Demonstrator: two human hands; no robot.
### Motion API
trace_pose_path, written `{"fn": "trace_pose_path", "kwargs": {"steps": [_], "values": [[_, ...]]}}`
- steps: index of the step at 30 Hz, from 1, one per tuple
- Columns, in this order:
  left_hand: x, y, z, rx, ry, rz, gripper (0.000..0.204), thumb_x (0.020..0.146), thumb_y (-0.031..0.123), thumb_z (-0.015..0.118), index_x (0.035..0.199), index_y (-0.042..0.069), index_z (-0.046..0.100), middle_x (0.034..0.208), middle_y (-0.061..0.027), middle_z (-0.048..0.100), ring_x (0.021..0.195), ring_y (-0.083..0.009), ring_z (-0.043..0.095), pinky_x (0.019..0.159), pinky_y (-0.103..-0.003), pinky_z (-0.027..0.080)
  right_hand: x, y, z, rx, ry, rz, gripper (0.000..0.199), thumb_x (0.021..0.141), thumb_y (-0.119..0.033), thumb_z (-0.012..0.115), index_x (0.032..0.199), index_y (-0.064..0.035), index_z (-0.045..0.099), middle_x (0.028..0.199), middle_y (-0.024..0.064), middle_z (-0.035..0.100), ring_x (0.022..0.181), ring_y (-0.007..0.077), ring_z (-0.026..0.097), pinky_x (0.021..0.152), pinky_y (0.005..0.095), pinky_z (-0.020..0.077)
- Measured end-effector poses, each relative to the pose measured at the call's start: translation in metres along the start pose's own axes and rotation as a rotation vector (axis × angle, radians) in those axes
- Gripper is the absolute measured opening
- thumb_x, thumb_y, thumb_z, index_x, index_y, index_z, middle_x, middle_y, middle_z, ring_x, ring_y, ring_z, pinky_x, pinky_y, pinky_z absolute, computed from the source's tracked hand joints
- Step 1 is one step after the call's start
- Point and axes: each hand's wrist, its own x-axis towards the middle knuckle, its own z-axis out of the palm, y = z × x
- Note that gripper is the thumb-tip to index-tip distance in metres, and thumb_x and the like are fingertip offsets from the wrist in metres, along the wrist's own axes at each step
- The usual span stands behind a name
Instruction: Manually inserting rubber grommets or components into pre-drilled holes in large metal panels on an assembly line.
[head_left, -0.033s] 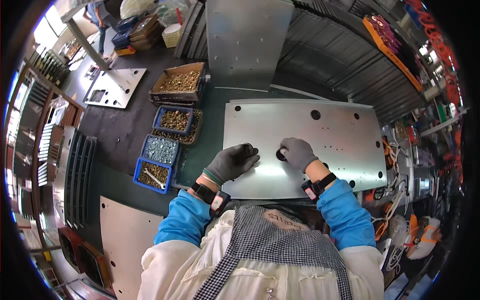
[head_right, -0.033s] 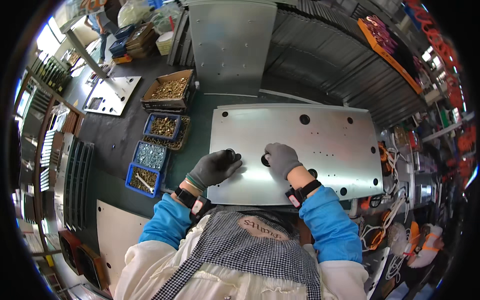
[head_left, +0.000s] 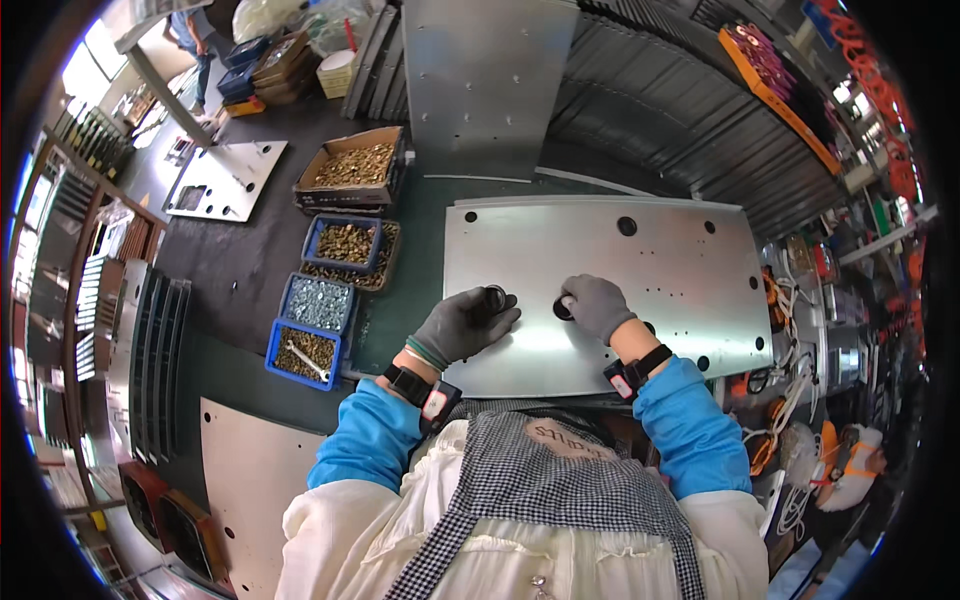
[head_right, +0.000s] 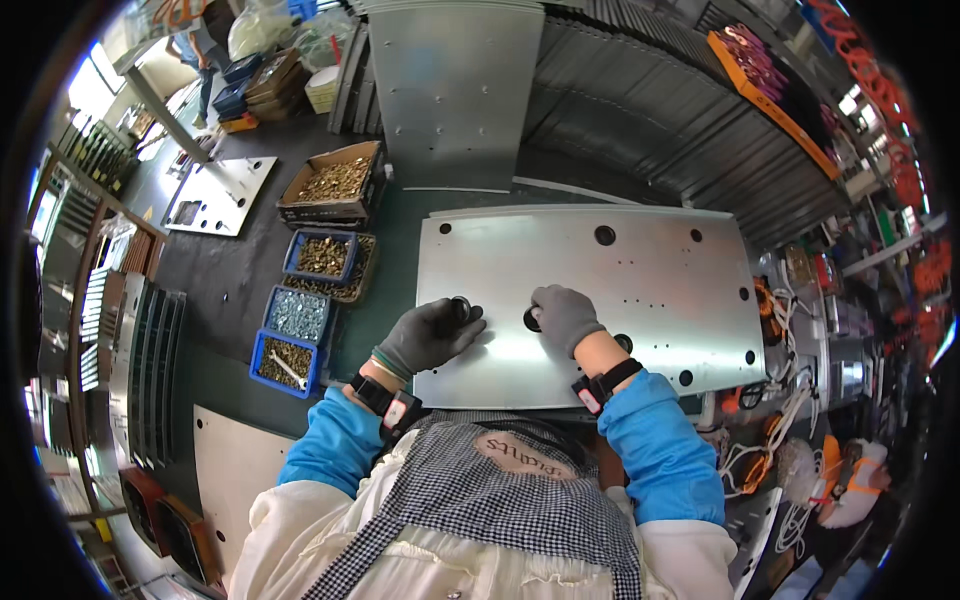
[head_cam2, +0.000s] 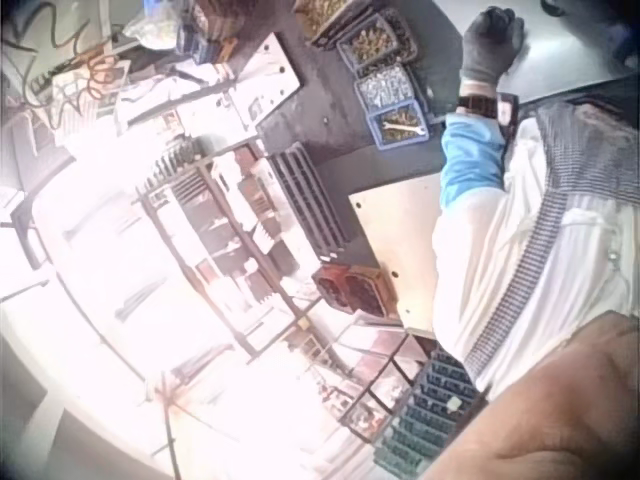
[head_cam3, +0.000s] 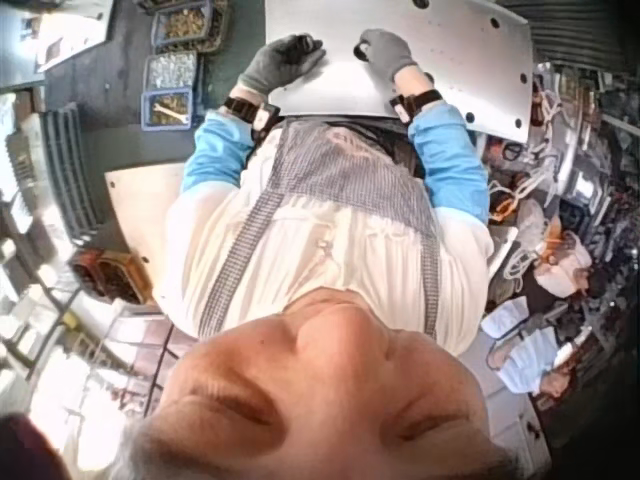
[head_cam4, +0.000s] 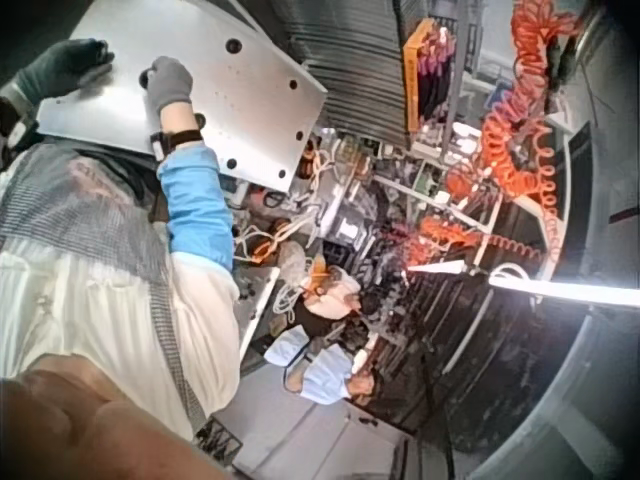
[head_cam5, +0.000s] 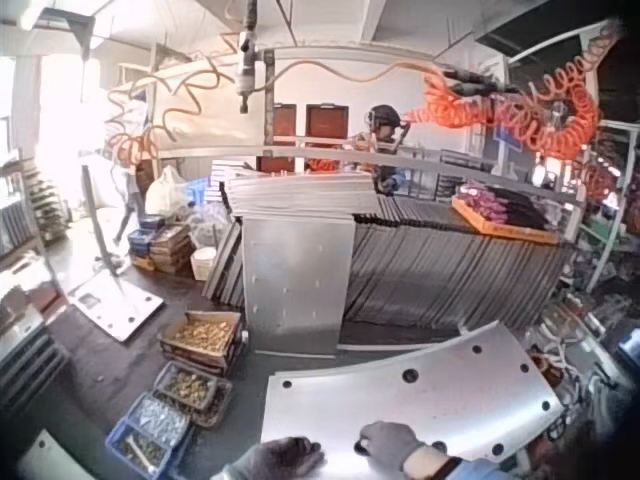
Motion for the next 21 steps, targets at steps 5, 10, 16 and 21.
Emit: {"fn": "trace_pose_path", "kwargs": {"steps": [5, 10, 16, 21], "values": [[0.030, -0.004, 0.001, -0.386, -0.310, -0.308, 0.042, 0.100, 0.031, 0.051, 0.125, -0.002, 0.052, 0.131, -0.0207, 0.055, 0.119, -0.0368, 0.052, 0.109, -0.052, 0.039, -0.030, 0.012, 0.005, 0.009, 0.180, -0.036, 0.026, 0.084, -0.023, 0.063, 0.107, -0.0103, 0.065, 0.107, 0.0133, 0.063, 0.098, 0.0331, 0.064, 0.085, 0.0443, 0.0518], [0.048, -0.024, 0.024, 0.178, -0.189, -0.216, 0.038, 0.098, 0.036, 0.055, 0.119, 0.004, 0.056, 0.128, -0.0141, 0.057, 0.124, -0.0283, 0.050, 0.109, -0.046, 0.038, -0.060, -0.006, -0.007, 0.359, 0.358, -0.292, 0.020, 0.085, -0.024, 0.067, 0.101, -0.0111, 0.069, 0.098, 0.0090, 0.066, 0.092, 0.0293, 0.066, 0.079, 0.0404, 0.0540], [0.073, -0.047, 0.050, 1.275, -0.344, 0.074, 0.033, 0.099, 0.028, 0.055, 0.122, 0.004, 0.053, 0.121, -0.0124, 0.060, 0.115, -0.0249, 0.057, 0.103, -0.038, 0.043, -0.054, -0.010, 0.001, 0.176, 0.207, -0.197, 0.031, 0.080, -0.032, 0.071, 0.100, -0.0085, 0.067, 0.102, 0.0117, 0.067, 0.098, 0.0311, 0.065, 0.084, 0.0431, 0.0523], [0.049, -0.042, 0.044, 1.837, -0.330, 0.494, 0.031, 0.083, 0.009, 0.077, 0.108, 0.000, 0.062, 0.105, -0.0110, 0.068, 0.098, -0.0222, 0.067, 0.087, -0.031, 0.053, -0.035, -0.001, 0.005, 0.404, 0.078, -0.373, 0.027, 0.075, -0.033, 0.071, 0.091, -0.0123, 0.072, 0.088, 0.0144, 0.070, 0.085, 0.0341, 0.067, 0.077, 0.0448, 0.0517]]}}
